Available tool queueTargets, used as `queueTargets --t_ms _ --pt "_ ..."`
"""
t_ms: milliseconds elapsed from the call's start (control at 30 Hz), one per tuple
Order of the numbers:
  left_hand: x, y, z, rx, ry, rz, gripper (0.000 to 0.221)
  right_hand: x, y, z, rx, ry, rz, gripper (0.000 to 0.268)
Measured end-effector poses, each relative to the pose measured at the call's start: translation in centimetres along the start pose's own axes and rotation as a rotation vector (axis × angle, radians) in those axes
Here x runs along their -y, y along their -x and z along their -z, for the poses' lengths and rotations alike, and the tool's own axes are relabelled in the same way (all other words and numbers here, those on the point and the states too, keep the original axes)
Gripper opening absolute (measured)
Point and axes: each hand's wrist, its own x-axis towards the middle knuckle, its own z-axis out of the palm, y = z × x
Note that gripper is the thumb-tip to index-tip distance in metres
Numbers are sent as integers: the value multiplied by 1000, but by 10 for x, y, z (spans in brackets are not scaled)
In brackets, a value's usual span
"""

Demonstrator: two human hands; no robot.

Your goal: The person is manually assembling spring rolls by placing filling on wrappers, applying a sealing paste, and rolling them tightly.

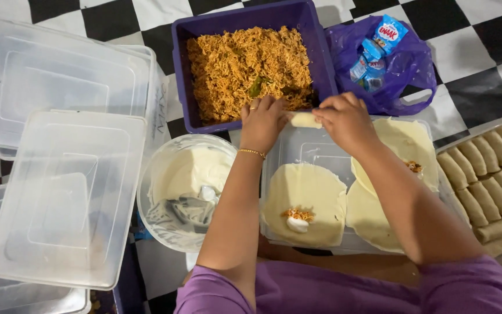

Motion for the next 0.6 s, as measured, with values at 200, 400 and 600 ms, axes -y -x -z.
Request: queueTargets --t_ms 200,400,600 --pt "-1 5 1 -225 101 -228 18 17 -17 26 8 -37 20 10" --pt "9 -3 -29 -158 12 -97 30 1 -14 4 182 -84 -58 49" --pt "-5 18 4 -21 746 12 49 17 -32 28 46 -607 -319 47"
